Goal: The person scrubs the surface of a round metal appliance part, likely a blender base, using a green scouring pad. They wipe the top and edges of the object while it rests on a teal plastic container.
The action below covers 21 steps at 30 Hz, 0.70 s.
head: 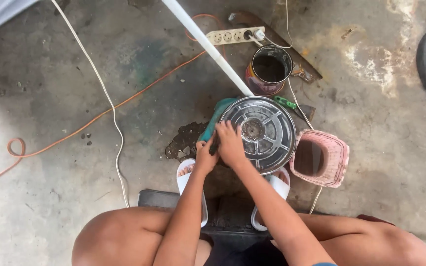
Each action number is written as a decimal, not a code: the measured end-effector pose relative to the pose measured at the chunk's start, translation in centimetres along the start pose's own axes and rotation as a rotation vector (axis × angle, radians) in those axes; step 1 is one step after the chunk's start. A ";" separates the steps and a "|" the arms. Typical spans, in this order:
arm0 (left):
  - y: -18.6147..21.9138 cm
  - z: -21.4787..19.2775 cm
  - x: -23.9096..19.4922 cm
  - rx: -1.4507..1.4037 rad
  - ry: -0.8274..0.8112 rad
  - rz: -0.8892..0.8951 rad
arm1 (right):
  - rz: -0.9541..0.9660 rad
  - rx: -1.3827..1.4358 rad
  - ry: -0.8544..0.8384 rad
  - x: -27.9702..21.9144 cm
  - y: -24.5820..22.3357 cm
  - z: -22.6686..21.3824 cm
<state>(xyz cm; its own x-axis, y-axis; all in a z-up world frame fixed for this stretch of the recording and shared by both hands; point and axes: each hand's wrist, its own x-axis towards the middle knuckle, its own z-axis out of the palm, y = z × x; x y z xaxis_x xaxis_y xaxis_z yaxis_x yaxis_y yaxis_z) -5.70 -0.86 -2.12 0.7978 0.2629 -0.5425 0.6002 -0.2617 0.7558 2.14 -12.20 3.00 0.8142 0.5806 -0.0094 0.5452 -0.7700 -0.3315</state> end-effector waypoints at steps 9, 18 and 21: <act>0.4 -0.2 -0.1 0.040 0.023 0.030 | 0.091 0.011 -0.062 0.0 -0.9 -0.1; 1.8 -0.9 -1.1 0.103 0.003 0.004 | 0.056 0.004 -0.033 0.5 0.7 0.9; 1.7 -0.9 -1.2 0.100 -0.007 -0.023 | 0.075 0.038 -0.097 -1.4 -0.8 -0.1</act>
<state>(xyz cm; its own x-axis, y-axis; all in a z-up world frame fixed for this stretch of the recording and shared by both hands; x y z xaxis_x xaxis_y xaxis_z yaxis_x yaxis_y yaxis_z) -5.74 -0.79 0.12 0.7838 0.2638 -0.5622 0.6209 -0.3471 0.7028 0.62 -12.45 3.35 0.8283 0.5459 -0.1259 0.4740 -0.8027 -0.3619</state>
